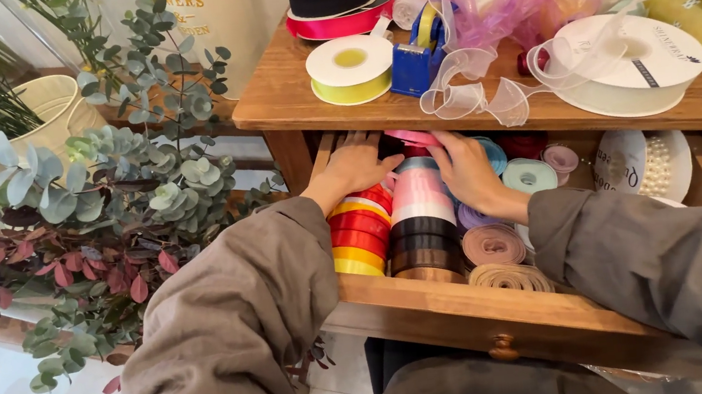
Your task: The person opens a wooden drawer and organizes various spools of ribbon. They pick up a beige ribbon spool, unwind a section, and place it back in the drawer. They then handle a white ribbon spool and a pink ribbon spool, unwinding and re-winding them before placing them in the drawer alongside other colorful ribbons.
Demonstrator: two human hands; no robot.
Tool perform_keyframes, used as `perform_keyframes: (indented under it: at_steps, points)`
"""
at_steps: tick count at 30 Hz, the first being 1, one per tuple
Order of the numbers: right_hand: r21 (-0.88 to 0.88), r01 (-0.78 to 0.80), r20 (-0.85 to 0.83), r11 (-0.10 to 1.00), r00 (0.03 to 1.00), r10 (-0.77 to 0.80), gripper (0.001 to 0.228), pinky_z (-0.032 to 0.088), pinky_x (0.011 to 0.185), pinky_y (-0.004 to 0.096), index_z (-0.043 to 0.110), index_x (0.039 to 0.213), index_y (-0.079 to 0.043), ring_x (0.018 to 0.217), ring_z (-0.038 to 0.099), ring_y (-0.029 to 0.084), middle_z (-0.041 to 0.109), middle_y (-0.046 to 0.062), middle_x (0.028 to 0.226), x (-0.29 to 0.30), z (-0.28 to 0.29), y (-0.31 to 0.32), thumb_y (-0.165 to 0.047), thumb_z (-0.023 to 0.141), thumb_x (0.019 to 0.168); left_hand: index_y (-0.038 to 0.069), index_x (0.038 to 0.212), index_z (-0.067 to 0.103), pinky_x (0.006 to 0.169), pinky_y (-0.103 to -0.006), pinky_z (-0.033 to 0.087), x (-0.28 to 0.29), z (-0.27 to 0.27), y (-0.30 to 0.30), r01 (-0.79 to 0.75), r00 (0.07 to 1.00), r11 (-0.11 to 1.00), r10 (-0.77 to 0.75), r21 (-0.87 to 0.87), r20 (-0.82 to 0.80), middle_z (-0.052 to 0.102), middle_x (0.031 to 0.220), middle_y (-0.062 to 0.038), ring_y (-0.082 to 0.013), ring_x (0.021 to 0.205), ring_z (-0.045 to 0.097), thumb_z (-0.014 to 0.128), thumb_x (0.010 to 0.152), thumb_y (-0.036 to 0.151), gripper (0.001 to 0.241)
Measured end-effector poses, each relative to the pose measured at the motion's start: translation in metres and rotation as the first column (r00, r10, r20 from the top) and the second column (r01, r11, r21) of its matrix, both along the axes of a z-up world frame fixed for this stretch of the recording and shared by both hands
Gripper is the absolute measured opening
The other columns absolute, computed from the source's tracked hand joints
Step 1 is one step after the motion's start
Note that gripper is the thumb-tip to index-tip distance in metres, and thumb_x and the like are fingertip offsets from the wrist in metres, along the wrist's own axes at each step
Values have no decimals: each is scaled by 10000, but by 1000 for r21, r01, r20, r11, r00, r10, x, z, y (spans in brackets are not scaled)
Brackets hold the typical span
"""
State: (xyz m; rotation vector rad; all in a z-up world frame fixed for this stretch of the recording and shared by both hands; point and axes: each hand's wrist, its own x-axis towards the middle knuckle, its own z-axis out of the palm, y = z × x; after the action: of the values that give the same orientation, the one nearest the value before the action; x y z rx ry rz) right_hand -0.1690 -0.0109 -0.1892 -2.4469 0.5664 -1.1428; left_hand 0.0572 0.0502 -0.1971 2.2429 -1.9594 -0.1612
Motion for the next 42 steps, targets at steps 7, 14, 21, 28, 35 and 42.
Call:
perform_keyframes:
  at_steps: [7,14,21,28,35,42]
  points:
    - [-93,121,-154,988,979,-134,299,559,802,543,657,1274,-145,977,671,424,716,163,1059,-4,6,13,-206,494,1031,43,1454,438,1153,-508,314,-18,23,20,-42,999,999,41,13,26,430,1485,-239,-381,1428,358,432,864,745,917]
    - [-25,130,-149,991,980,-133,281,568,780,543,679,1219,-119,940,679,429,721,175,987,-4,8,5,-204,500,1019,36,1394,509,1129,-490,374,-24,44,9,-90,996,989,89,121,14,542,1402,-206,-345,1370,466,460,818,721,896]
    - [-3,73,-117,997,990,-73,258,562,771,536,687,1176,-57,928,676,444,715,202,950,-6,-8,-11,-161,518,1010,54,1320,622,1090,-466,403,-41,80,22,-96,993,980,81,176,89,630,1344,-163,-317,1320,544,417,813,670,824]
    - [-183,-65,-60,981,997,55,178,571,730,494,678,1127,-32,921,683,427,713,209,911,-45,34,7,-72,586,981,99,1317,634,1100,-508,340,-13,15,-8,-87,983,995,77,54,167,638,1332,-173,-337,1317,539,398,880,585,694]
    - [-145,-92,-49,985,995,86,214,564,763,475,678,1170,-83,953,686,393,723,157,952,-102,48,5,-55,601,972,-9,1299,614,1142,-565,266,-52,32,3,115,993,991,-116,-62,-15,620,1314,-270,-411,1319,514,362,978,344,540]
    - [-141,-85,-7,986,996,85,190,570,776,458,694,1138,-83,933,703,379,742,146,940,-98,51,16,-52,617,967,-30,1405,509,1137,-571,282,-38,-11,-36,139,983,982,-152,-126,-103,608,1309,-294,-433,1308,517,377,973,331,579]
